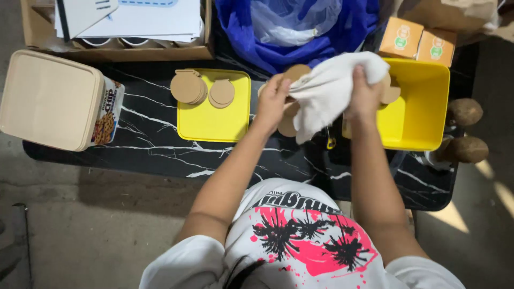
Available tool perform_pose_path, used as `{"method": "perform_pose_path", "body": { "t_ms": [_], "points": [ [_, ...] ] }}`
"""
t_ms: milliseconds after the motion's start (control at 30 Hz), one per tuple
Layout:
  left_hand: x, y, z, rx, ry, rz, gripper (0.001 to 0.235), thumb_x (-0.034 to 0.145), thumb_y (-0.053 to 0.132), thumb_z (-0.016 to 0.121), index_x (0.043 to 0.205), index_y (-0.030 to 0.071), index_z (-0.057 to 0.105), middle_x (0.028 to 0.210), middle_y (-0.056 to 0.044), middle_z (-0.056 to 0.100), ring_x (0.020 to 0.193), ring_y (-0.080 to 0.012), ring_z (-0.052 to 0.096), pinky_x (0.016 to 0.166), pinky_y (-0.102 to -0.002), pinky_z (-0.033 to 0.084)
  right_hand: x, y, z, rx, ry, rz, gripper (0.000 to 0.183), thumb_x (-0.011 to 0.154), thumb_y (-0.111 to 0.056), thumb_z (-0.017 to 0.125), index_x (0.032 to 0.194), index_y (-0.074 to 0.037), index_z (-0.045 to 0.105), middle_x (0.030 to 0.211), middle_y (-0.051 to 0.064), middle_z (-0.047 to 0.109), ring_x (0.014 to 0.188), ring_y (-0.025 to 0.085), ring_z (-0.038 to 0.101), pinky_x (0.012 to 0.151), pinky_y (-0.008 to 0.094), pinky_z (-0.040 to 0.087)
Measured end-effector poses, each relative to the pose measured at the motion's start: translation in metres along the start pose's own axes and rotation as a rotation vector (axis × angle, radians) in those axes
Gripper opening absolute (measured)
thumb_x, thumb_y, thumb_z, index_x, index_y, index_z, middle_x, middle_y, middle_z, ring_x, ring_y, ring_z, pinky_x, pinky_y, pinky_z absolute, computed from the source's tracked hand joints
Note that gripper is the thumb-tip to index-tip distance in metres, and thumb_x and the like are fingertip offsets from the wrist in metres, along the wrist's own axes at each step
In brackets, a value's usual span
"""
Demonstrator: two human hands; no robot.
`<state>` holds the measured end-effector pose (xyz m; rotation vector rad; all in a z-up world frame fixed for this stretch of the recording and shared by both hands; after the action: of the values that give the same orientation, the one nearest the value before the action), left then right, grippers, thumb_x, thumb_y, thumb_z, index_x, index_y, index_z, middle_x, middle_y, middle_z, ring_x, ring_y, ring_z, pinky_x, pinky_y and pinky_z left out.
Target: Wiping circular cardboard lids with a cloth and organizing them.
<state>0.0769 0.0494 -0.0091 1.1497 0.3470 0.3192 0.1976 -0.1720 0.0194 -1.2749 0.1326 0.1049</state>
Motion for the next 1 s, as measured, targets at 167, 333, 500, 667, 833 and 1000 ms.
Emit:
{"method": "perform_pose_path", "body": {
  "t_ms": [167, 333, 500, 667, 833, 1000],
  "points": [
    [0.013, -0.005, -0.059, -0.047, 0.109, 0.021, 0.028, 0.107, 0.013, 0.057, 0.132, 0.002, 0.062, 0.108, -0.005, 0.067, 0.088, -0.0103, 0.062, 0.075, -0.027, 0.053, 0.004, -0.049, -0.026, -0.212, -0.117, -0.256, 0.027, 0.107, -0.010, 0.069, 0.131, 0.003, 0.066, 0.125, 0.012, 0.072, 0.112, 0.022, 0.070, 0.100, 0.036, 0.057],
    [0.004, 0.015, -0.063, -0.112, 0.132, 0.033, 0.034, 0.100, 0.002, 0.057, 0.134, 0.005, 0.054, 0.119, -0.006, 0.065, 0.101, -0.0114, 0.065, 0.085, -0.027, 0.057, -0.017, -0.075, -0.022, 0.103, -0.238, -0.120, 0.027, 0.103, -0.009, 0.067, 0.128, 0.000, 0.065, 0.125, 0.011, 0.072, 0.114, 0.023, 0.071, 0.101, 0.037, 0.060],
    [-0.019, 0.024, -0.008, 0.594, -0.203, 0.243, 0.043, 0.094, 0.000, 0.057, 0.136, 0.005, 0.059, 0.123, -0.014, 0.067, 0.111, -0.0249, 0.066, 0.096, -0.036, 0.055, -0.051, -0.038, 0.026, -1.031, -0.566, -0.044, 0.027, 0.106, -0.021, 0.071, 0.122, 0.000, 0.071, 0.103, 0.011, 0.074, 0.094, 0.017, 0.067, 0.085, 0.031, 0.051],
    [-0.033, 0.053, 0.030, 0.702, -0.240, 0.319, 0.033, 0.096, 0.006, 0.062, 0.129, 0.007, 0.065, 0.120, -0.015, 0.068, 0.108, -0.0299, 0.068, 0.093, -0.038, 0.055, -0.065, -0.001, 0.045, -0.907, -0.718, -0.153, 0.029, 0.102, -0.023, 0.070, 0.117, 0.002, 0.068, 0.095, 0.008, 0.066, 0.087, 0.012, 0.058, 0.076, 0.028, 0.048],
    [-0.041, 0.076, 0.029, 0.813, -0.058, 0.372, 0.020, 0.093, 0.009, 0.069, 0.113, 0.007, 0.072, 0.108, -0.012, 0.071, 0.101, -0.0316, 0.070, 0.087, -0.038, 0.056, -0.070, 0.006, 0.045, -0.614, -0.646, -0.014, 0.028, 0.110, -0.025, 0.062, 0.104, 0.002, 0.069, 0.091, -0.001, 0.065, 0.084, 0.004, 0.055, 0.074, 0.024, 0.047],
    [-0.067, 0.090, 0.045, 0.922, 0.021, 0.650, 0.021, 0.089, -0.002, 0.068, 0.108, 0.005, 0.071, 0.106, -0.008, 0.068, 0.103, -0.0288, 0.068, 0.090, -0.039, 0.056, -0.054, 0.048, 0.028, -0.113, -0.513, 0.334, 0.023, 0.108, -0.021, 0.061, 0.100, -0.001, 0.070, 0.090, -0.001, 0.067, 0.076, 0.006, 0.056, 0.067, 0.021, 0.043]
  ]
}}
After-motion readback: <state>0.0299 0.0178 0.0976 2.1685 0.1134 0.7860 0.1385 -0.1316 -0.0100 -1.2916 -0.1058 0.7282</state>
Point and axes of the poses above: each hand's wrist, its own x-axis towards the middle knuckle, its own z-axis out of the palm, y = z × x, the point moved 8 cm from there along x, towards the middle knuckle
